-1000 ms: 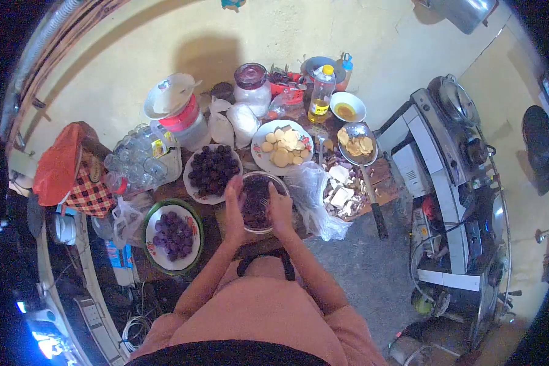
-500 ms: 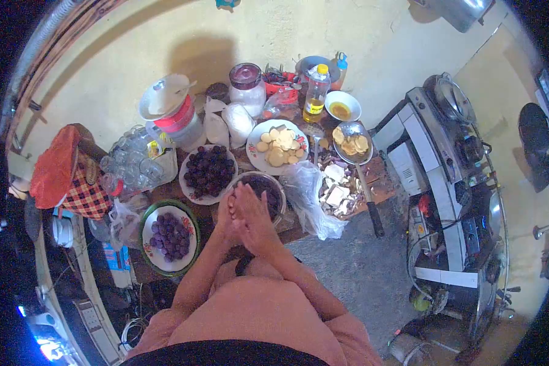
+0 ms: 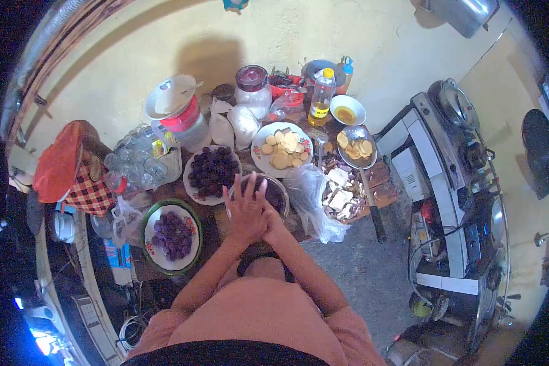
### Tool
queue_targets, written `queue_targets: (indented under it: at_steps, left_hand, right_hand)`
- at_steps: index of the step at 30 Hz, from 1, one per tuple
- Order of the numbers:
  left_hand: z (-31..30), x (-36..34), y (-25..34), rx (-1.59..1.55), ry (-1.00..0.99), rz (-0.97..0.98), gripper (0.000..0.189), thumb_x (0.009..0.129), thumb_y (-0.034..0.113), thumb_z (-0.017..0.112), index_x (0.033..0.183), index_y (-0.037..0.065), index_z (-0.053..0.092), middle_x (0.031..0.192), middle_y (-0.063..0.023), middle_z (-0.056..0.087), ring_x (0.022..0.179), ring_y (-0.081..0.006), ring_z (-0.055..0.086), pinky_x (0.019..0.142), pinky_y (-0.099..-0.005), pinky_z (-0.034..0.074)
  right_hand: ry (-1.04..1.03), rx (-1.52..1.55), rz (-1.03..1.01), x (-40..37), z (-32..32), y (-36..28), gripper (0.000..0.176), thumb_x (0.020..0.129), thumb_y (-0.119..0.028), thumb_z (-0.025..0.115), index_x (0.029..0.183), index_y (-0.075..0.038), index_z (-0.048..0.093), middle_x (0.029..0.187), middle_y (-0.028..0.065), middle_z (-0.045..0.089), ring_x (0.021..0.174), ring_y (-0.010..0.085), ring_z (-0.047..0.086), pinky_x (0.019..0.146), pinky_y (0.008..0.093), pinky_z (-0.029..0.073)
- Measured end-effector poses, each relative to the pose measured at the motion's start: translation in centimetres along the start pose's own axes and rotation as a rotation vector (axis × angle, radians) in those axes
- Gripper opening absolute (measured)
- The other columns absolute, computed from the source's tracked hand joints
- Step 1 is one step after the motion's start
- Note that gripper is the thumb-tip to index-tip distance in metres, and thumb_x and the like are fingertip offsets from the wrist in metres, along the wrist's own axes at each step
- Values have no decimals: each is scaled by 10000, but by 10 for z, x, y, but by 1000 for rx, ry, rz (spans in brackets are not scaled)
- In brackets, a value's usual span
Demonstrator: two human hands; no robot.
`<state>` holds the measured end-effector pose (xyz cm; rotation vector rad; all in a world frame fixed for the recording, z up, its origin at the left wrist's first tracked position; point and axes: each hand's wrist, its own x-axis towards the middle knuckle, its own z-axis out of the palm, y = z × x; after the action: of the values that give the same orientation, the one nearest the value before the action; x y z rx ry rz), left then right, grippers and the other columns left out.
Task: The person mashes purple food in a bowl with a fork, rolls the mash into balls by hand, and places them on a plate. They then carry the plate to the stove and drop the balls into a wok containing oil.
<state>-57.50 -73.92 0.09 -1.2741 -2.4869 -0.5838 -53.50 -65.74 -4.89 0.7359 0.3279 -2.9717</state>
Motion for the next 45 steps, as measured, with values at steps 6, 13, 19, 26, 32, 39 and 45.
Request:
queue_targets:
  at_steps: [6,13,19,26,32,39,45]
  left_hand:
    - [-22,7,-14,-472,352,-239,502,895,374,325,1300,79,353,1375,-129,290,1281,-339,220,1035,-451,130]
    - [24,-6,-32,-2190,-127,-1091,593,875,507,365,1283,77,358,1276,-117,415,1171,-279,391,1009,-406,284]
    - [23,-1,-29,-2169,-103,-1357,487,864,539,380,1042,110,527,948,-83,557,857,-195,552,815,-392,449]
    - [25,2,-64,-2368,108,-1150,558,892,420,438,425,146,302,323,27,216,232,-100,186,242,-246,171]
    - [-34,23,-43,-2233,136,-1011,444,881,412,457,1280,231,383,1007,-117,569,829,-174,590,605,-257,508]
    - [36,-16,-3,-2340,-464,-850,581,859,495,415,1359,249,253,1383,-32,304,1229,-280,338,998,-460,285]
    - [18,-5,-7,-2525,-217,-967,633,864,559,329,1377,209,211,1365,-32,326,1248,-197,326,1010,-417,282]
  right_hand:
    - [-362,-44,111,7,-30,-17,370,876,-414,465,733,-107,614,511,33,522,391,121,467,365,228,357]
    - [93,-1868,-1155,-27,46,-10,386,893,-355,400,956,-22,587,831,117,609,755,243,591,706,447,434]
    - [-66,-2273,-1005,-45,44,16,546,897,-339,320,1344,-32,259,1342,136,353,1285,263,269,989,592,-77]
    - [208,-1805,-1262,-67,40,-39,504,930,-300,274,1350,-24,240,1338,168,351,1251,289,313,1050,469,112]
    - [191,-1112,-1052,-70,32,-72,467,940,-219,221,1351,3,231,1332,191,348,1202,259,373,1007,368,271]
    - [256,-2205,-1151,-27,58,-15,575,855,-207,386,1344,33,200,1386,221,226,1305,343,184,1027,554,65]
    - [70,-2441,-946,-39,48,-7,728,791,-306,469,1358,22,151,1429,169,149,1328,296,143,994,618,-4]
